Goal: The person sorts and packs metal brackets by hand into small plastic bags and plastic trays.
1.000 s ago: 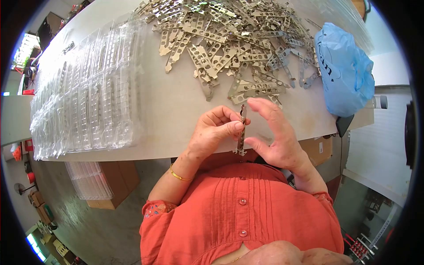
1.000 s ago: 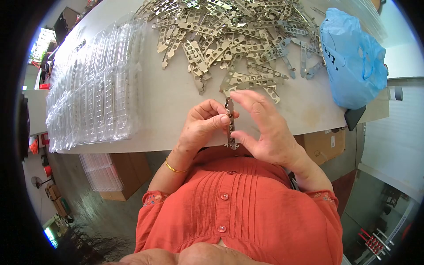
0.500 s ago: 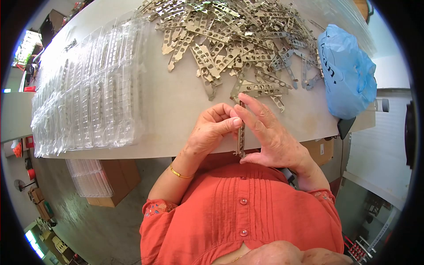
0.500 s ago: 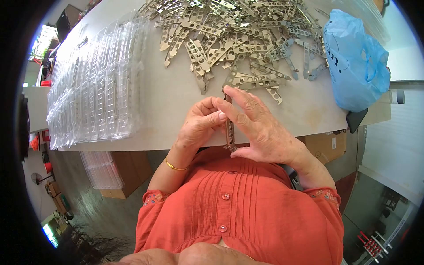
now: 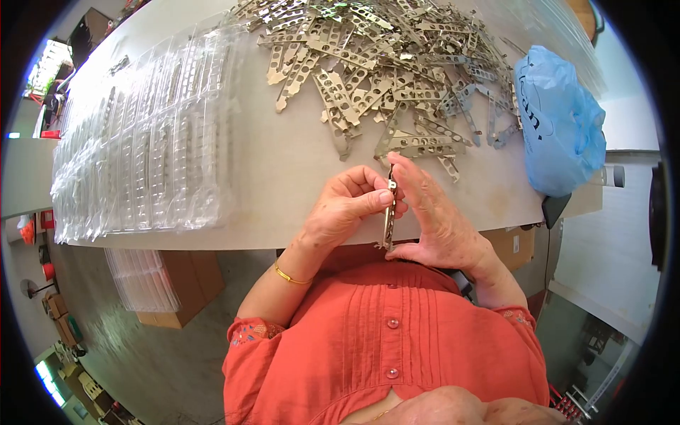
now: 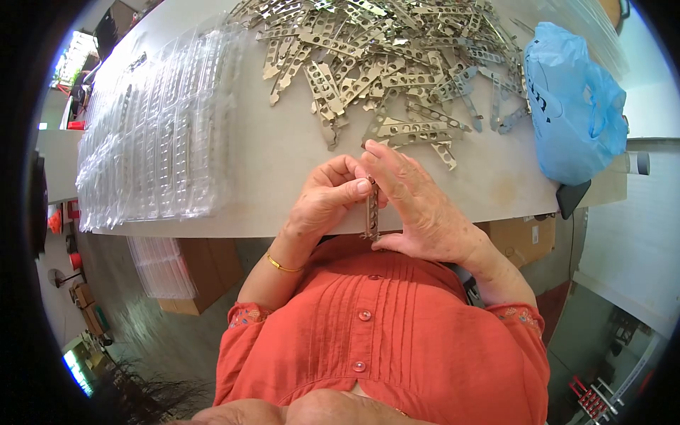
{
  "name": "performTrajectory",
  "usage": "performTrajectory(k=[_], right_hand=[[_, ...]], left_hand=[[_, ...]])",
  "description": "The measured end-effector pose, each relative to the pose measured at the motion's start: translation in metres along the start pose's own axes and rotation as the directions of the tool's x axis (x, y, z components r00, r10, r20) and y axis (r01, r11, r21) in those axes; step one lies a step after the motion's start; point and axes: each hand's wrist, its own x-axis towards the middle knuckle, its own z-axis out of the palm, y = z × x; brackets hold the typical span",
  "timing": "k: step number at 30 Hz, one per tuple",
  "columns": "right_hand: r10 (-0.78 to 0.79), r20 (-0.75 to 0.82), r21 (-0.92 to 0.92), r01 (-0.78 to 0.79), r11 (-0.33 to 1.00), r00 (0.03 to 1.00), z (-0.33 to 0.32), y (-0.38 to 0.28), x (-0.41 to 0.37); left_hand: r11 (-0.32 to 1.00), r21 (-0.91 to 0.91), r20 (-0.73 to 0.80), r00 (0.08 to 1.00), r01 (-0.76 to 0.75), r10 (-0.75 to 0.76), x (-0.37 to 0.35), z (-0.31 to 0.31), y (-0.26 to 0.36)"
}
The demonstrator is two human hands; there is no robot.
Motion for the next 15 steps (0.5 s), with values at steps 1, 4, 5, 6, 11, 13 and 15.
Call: performTrajectory(k=[1, 4, 5, 6, 11, 13, 15], right_hand=[[-0.003, 0.001, 0.000, 0.003, 1.000, 1.000, 0.000, 0.000, 0.000], [-0.002, 0.005, 0.059, 0.002, 0.998, 1.000, -0.003, 0.000, -0.001], [0.027, 0.012, 0.133, -0.028, 0.991, 1.000, -0.006, -0.001, -0.001], [0.056, 0.021, 0.207, -0.059, 0.977, 0.998, -0.009, -0.003, -0.002], [0.148, -0.079, 0.240, -0.126, 0.963, 0.986, -0.019, -0.003, 0.002], [0.139, -0.094, 0.199, -0.118, 0.973, 0.986, -0.022, -0.002, 0.006], [0.170, -0.081, 0.236, -0.147, 0.960, 0.982, -0.021, -0.003, 0.006]], left_hand=[[1.000, -0.004, -0.006, 1.000, 0.007, -0.007, 0.000, 0.000, 0.000], [1.000, 0.005, -0.001, 1.000, 0.018, -0.018, 0.000, -0.004, -0.003], [1.000, 0.005, 0.000, 1.000, 0.017, -0.017, 0.000, -0.002, -0.002], [0.999, 0.003, -0.033, 0.999, 0.043, -0.043, -0.001, 0.000, 0.001], [0.993, 0.101, -0.055, 0.997, 0.062, -0.057, -0.002, 0.002, 0.000], [0.993, 0.052, 0.067, 0.992, 0.107, -0.111, -0.001, -0.002, -0.004], [0.990, 0.060, 0.077, 0.988, 0.126, -0.130, -0.002, 0.000, -0.003]])
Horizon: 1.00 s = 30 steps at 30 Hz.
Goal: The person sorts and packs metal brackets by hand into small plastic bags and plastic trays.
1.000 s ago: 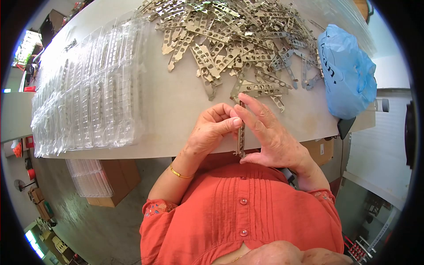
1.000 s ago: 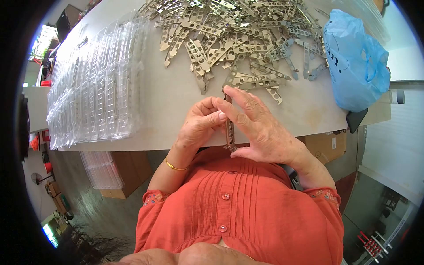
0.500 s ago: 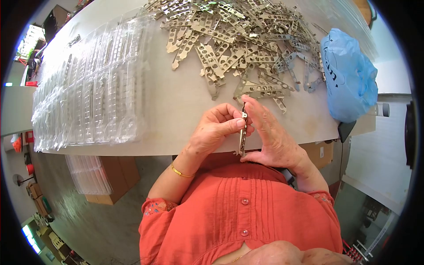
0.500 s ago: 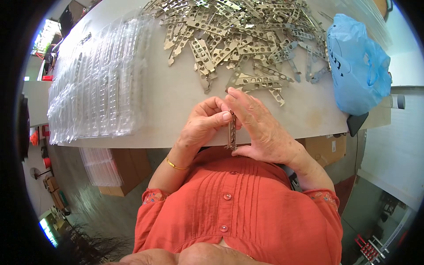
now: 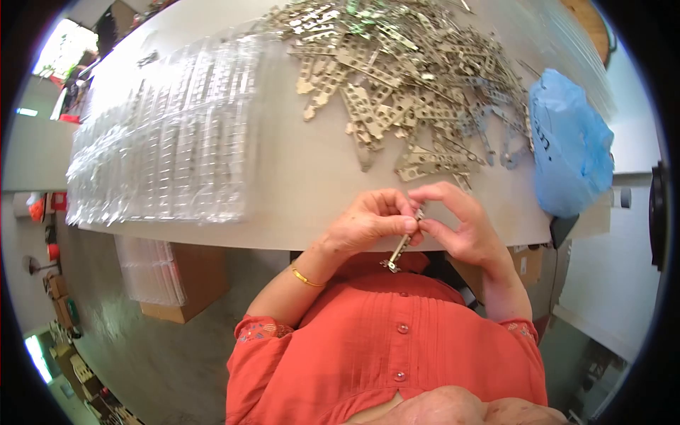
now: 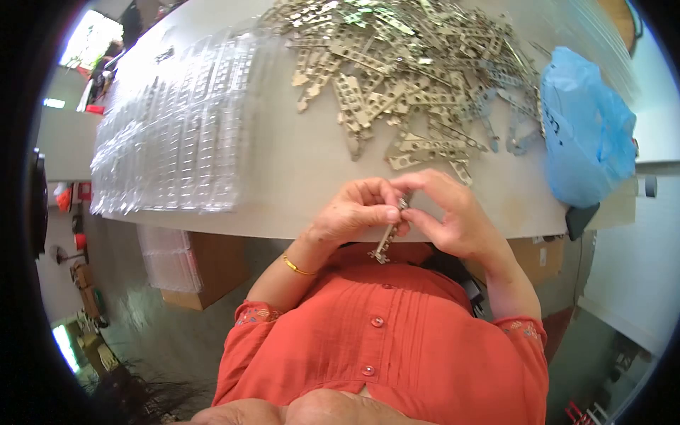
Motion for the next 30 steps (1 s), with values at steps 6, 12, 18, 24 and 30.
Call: performTrajectory(k=[6, 12, 18, 24, 30], right_hand=[[-0.007, 0.034, 0.042, 0.005, 0.999, 0.999, -0.002, -0.006, -0.001], [0.020, -0.126, -0.030, -0.024, 0.999, 0.992, -0.004, -0.001, -0.010], [-0.074, -0.186, -0.067, 0.062, 0.996, 0.980, -0.003, 0.003, -0.017], [-0.206, -0.197, -0.296, 0.142, 0.945, 0.958, 0.007, 0.004, -0.014], [-0.164, -0.150, -0.425, 0.086, 0.901, 0.975, 0.018, 0.030, -0.022]], left_hand=[[0.995, 0.054, 0.049, 0.995, 0.085, -0.088, -0.003, 0.001, -0.002], [0.777, 0.605, 0.006, 0.977, -0.174, 0.214, -0.008, 0.024, -0.001], [-0.075, 0.953, 0.275, 0.730, -0.295, 0.625, -0.008, 0.034, -0.005], [-0.370, 0.913, 0.376, 0.702, -0.170, 0.605, -0.010, 0.030, -0.006], [-0.459, 0.879, 0.383, 0.760, -0.127, 0.525, -0.005, 0.017, -0.014]])
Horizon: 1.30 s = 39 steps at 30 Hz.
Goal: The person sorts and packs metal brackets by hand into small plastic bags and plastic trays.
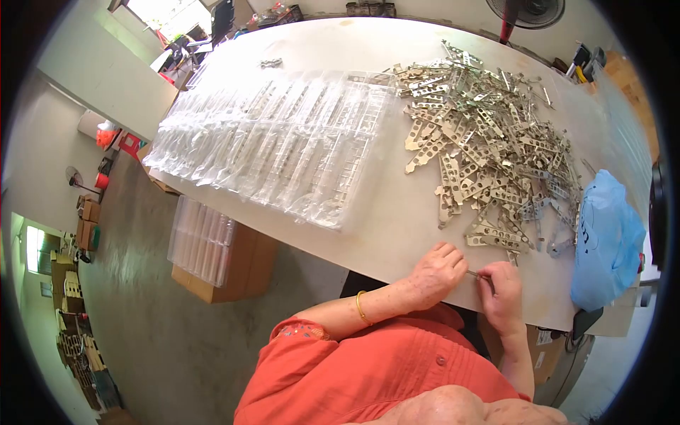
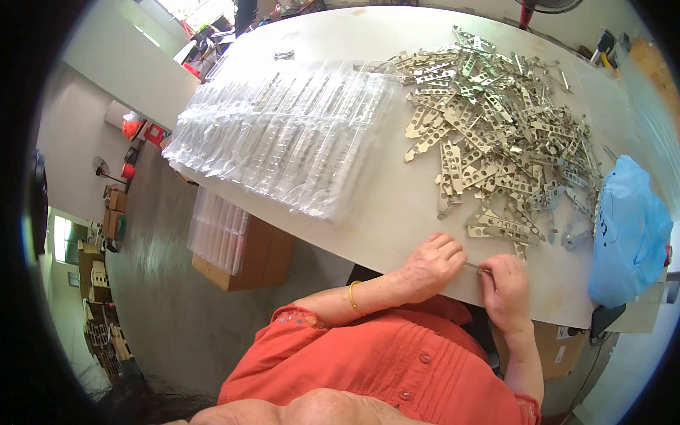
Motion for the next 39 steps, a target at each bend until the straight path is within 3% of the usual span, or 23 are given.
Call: performTrajectory(k=[5, 11, 15, 17, 20, 21, 23, 25, 27, 29, 32, 35, 37, 38, 39], right_hand=[[0.012, 0.012, -0.078, -0.011, 0.997, 1.000, 0.000, 0.003, -0.004], [-0.160, 0.001, -0.030, 0.160, 0.987, 0.987, 0.003, 0.000, 0.003], [-0.102, -0.046, -0.152, 0.094, 0.984, 0.994, -0.021, 0.000, -0.007], [-0.178, -0.012, -0.137, 0.175, 0.975, 0.984, -0.026, -0.001, -0.006], [-0.137, 0.008, -0.116, 0.137, 0.984, 0.991, -0.033, 0.000, -0.005], [-0.136, 0.000, -0.123, 0.135, 0.983, 0.991, -0.042, 0.001, -0.003], [-0.205, -0.161, -0.230, 0.165, 0.959, 0.965, -0.077, 0.003, 0.003], [-0.068, -0.356, -0.284, -0.038, 0.958, 0.932, -0.114, 0.011, 0.002], [0.024, -0.553, -0.252, -0.195, 0.948, 0.833, -0.150, 0.021, 0.008], [0.098, -0.651, -0.209, -0.303, 0.930, 0.752, -0.172, 0.036, 0.013], [0.190, -0.629, -0.180, -0.379, 0.908, 0.754, -0.194, 0.072, 0.017], [0.222, -0.528, -0.345, -0.446, 0.826, 0.820, -0.211, 0.134, 0.009], [0.371, -0.470, -0.567, -0.596, 0.568, 0.801, -0.230, 0.156, 0.010], [0.367, -0.475, -0.568, -0.598, 0.565, 0.800, -0.237, 0.163, 0.012], [0.233, -0.469, -0.628, -0.507, 0.590, 0.852, -0.244, 0.169, 0.013]], left_hand=[[1.000, -0.023, 0.093, 0.996, 0.004, -0.002, 0.000, -0.001, -0.001], [0.999, -0.042, 0.110, 0.994, -0.007, 0.012, 0.004, -0.012, 0.001], [0.997, -0.001, 0.112, 0.991, -0.077, 0.077, 0.013, -0.011, 0.008], [0.995, -0.028, 0.138, 0.985, -0.096, 0.099, 0.017, -0.011, 0.012], [0.996, 0.002, 0.147, 0.985, -0.086, 0.085, 0.016, -0.007, 0.013], [0.996, 0.020, 0.138, 0.987, -0.089, 0.086, 0.015, -0.006, 0.013], [0.997, 0.015, 0.131, 0.989, -0.075, 0.073, 0.014, -0.004, 0.014], [0.998, 0.008, 0.127, 0.990, -0.057, 0.055, 0.014, -0.003, 0.014], [0.998, -0.044, 0.085, 0.995, -0.054, 0.058, 0.014, -0.003, 0.014], [0.997, -0.048, 0.078, 0.995, -0.061, 0.065, 0.013, 0.000, 0.011], [0.996, -0.055, 0.050, 0.996, -0.076, 0.078, 0.011, 0.005, 0.009], [0.995, -0.051, 0.040, 0.996, -0.081, 0.083, 0.010, 0.005, 0.007], [0.996, -0.043, 0.052, 0.995, -0.081, 0.083, 0.009, 0.006, 0.006], [0.996, -0.040, 0.034, 0.996, -0.079, 0.080, 0.008, 0.008, 0.005], [0.996, -0.037, 0.016, 0.997, -0.077, 0.078, 0.008, 0.010, 0.005]])
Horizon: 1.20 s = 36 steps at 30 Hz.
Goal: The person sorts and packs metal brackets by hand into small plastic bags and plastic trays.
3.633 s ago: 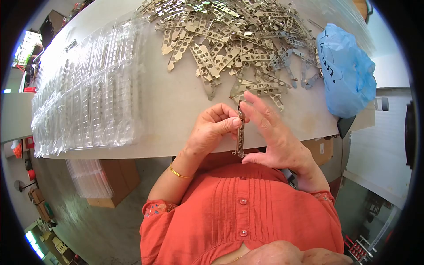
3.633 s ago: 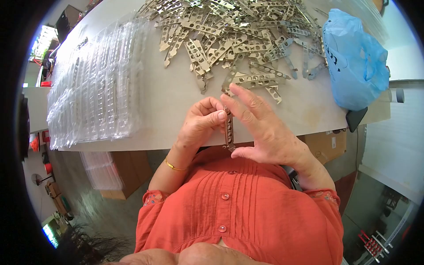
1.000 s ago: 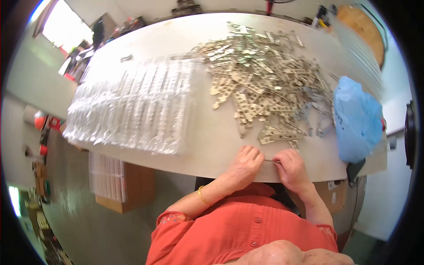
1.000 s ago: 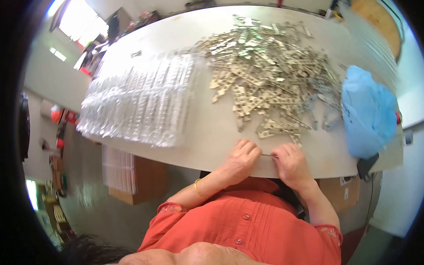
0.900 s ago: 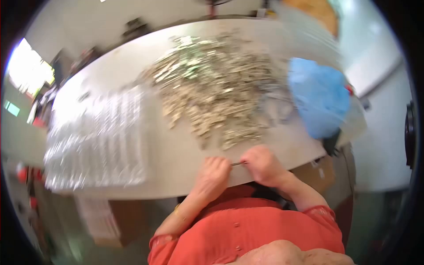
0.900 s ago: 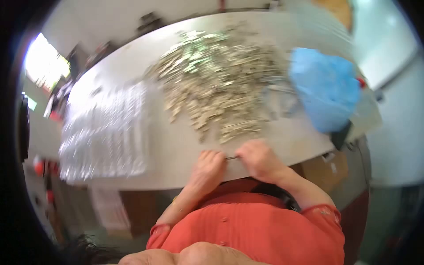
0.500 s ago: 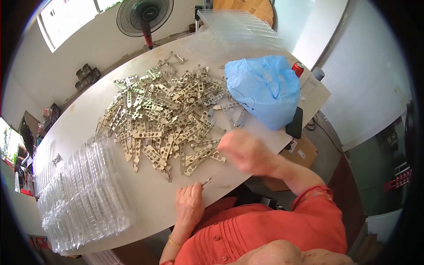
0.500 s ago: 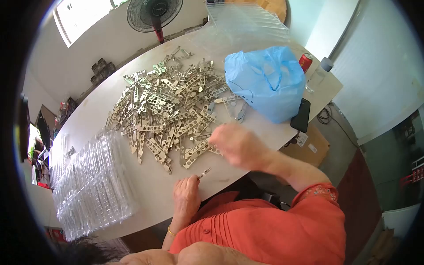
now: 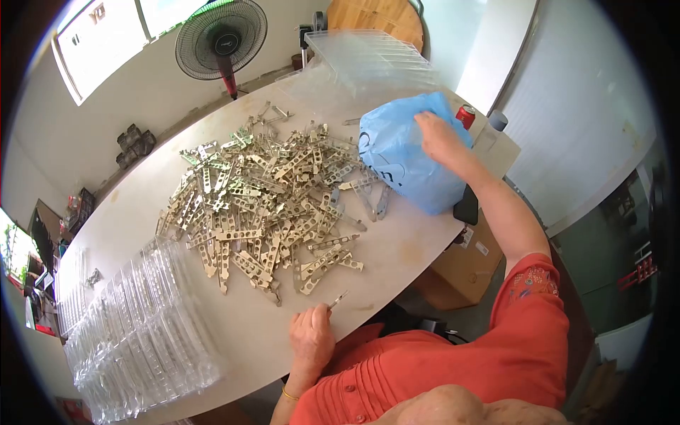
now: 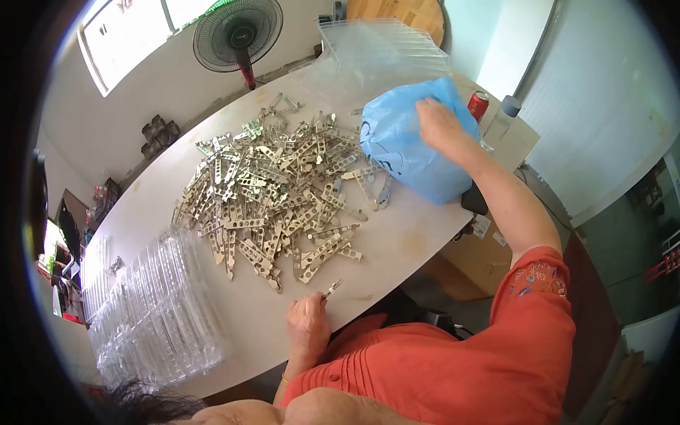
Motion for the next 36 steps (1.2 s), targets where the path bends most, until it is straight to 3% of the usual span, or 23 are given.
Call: performTrajectory(k=[1, 2, 4, 8, 10, 14, 16, 23, 25, 29, 31, 32, 34, 35, 36], right_hand=[[-0.110, -0.089, -0.017, 0.109, 0.994, 0.990, -0.001, 0.004, 0.005], [-0.105, -0.093, -0.019, 0.104, 0.994, 0.990, 0.000, 0.005, 0.012], [-0.087, 0.137, 0.192, 0.060, 0.980, 0.987, 0.006, 0.002, 0.026], [-0.082, 0.180, 0.092, 0.066, 0.994, 0.980, 0.018, -0.020, 0.025], [-0.104, 0.434, 0.191, 0.022, 0.981, 0.895, 0.028, -0.018, 0.030], [0.013, 0.429, -0.011, -0.010, 1.000, 0.903, 0.003, -0.038, 0.028], [-0.035, 0.302, 0.035, 0.025, 0.999, 0.953, -0.007, -0.040, 0.023], [-0.061, 0.258, 0.129, 0.029, 0.991, 0.964, 0.006, -0.018, 0.021], [-0.043, 0.321, 0.244, -0.039, 0.969, 0.946, 0.006, -0.014, 0.021], [-0.050, 0.208, 0.363, -0.030, 0.931, 0.977, 0.018, -0.004, 0.021], [-0.088, 0.165, 0.135, 0.065, 0.989, 0.982, 0.018, -0.007, 0.018], [-0.082, 0.160, 0.134, 0.061, 0.989, 0.984, 0.019, -0.007, 0.020], [0.006, 0.324, 0.002, -0.007, 1.000, 0.946, 0.023, -0.006, 0.028], [0.010, 0.322, -0.001, -0.010, 1.000, 0.947, 0.025, -0.005, 0.027], [-0.011, 0.219, 0.015, 0.008, 1.000, 0.976, 0.028, -0.004, 0.025]], left_hand=[[1.000, -0.002, -0.001, 1.000, -0.006, 0.006, 0.001, 0.000, 0.000], [1.000, -0.008, -0.009, 1.000, -0.005, 0.004, 0.002, 0.000, 0.000], [1.000, -0.012, -0.015, 1.000, -0.007, 0.007, 0.002, 0.000, -0.001], [0.999, -0.040, -0.029, 1.000, 0.001, -0.002, 0.000, 0.002, -0.003], [0.999, -0.040, -0.036, 0.999, -0.004, 0.002, -0.002, 0.002, -0.003], [0.999, -0.046, -0.033, 0.999, -0.001, 0.000, -0.003, 0.003, -0.004], [0.999, -0.051, -0.038, 0.999, -0.007, 0.005, -0.003, 0.004, -0.003], [0.999, -0.042, -0.053, 0.999, 0.003, -0.005, -0.004, 0.004, -0.004], [0.999, -0.046, -0.057, 0.998, 0.000, -0.002, -0.005, 0.005, -0.004], [0.997, -0.074, -0.076, 0.997, -0.002, -0.003, -0.005, 0.005, -0.003], [0.998, -0.063, -0.060, 0.998, 0.000, -0.004, -0.005, 0.004, -0.003], [0.998, -0.065, -0.067, 0.998, -0.006, 0.002, -0.006, 0.005, -0.004], [0.997, -0.069, -0.077, 0.997, -0.018, 0.012, -0.006, 0.006, -0.005], [0.997, -0.070, -0.082, 0.997, -0.018, 0.012, -0.005, 0.006, -0.004], [0.997, -0.071, -0.088, 0.996, -0.017, 0.011, -0.005, 0.006, -0.004]])
